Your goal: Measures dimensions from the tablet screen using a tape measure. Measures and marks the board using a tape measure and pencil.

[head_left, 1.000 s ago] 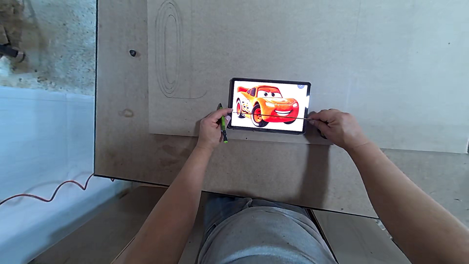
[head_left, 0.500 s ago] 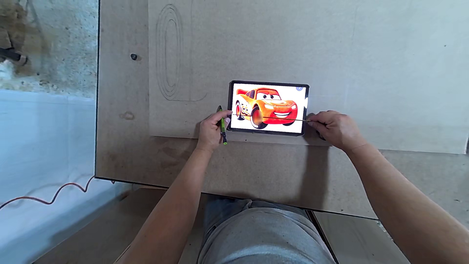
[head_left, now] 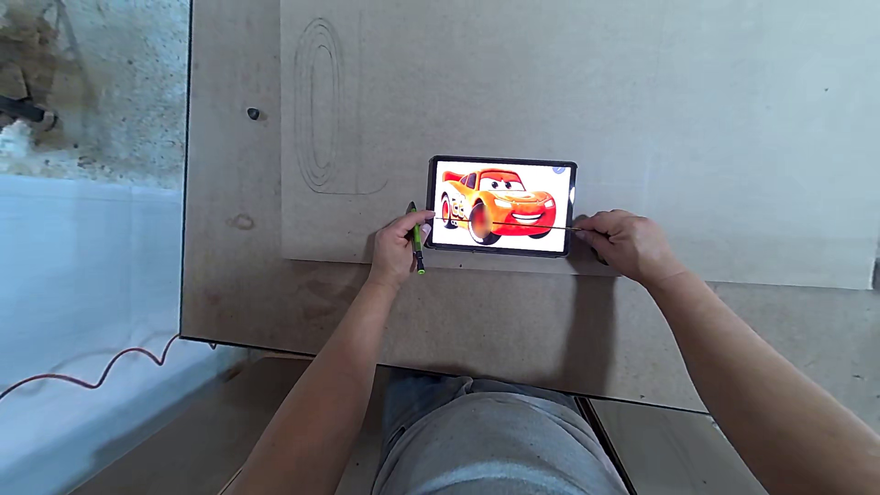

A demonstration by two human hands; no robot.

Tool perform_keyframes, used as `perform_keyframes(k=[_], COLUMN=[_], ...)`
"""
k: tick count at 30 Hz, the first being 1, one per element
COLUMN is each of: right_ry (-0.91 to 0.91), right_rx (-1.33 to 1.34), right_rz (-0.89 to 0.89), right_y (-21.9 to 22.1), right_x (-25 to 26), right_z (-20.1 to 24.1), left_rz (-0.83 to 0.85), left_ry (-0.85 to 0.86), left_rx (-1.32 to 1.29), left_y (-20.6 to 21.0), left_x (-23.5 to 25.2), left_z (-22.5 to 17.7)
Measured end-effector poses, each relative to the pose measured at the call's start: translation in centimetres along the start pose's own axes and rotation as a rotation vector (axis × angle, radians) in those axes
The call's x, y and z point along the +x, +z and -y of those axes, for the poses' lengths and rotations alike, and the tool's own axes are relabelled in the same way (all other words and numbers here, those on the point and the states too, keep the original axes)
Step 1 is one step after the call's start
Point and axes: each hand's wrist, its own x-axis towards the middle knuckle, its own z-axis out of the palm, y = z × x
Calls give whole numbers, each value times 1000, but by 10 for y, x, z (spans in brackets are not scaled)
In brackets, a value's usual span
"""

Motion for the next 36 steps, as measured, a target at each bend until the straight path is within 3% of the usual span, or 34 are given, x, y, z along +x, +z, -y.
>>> perform_keyframes(k=[36], right_ry=[-19], right_rx=[-6], right_rz=[-16], right_y=[0], right_x=[0], right_z=[0], left_rz=[-15], left_ry=[19], left_rx=[-18], left_y=[2], left_x=[-1], left_z=[2])
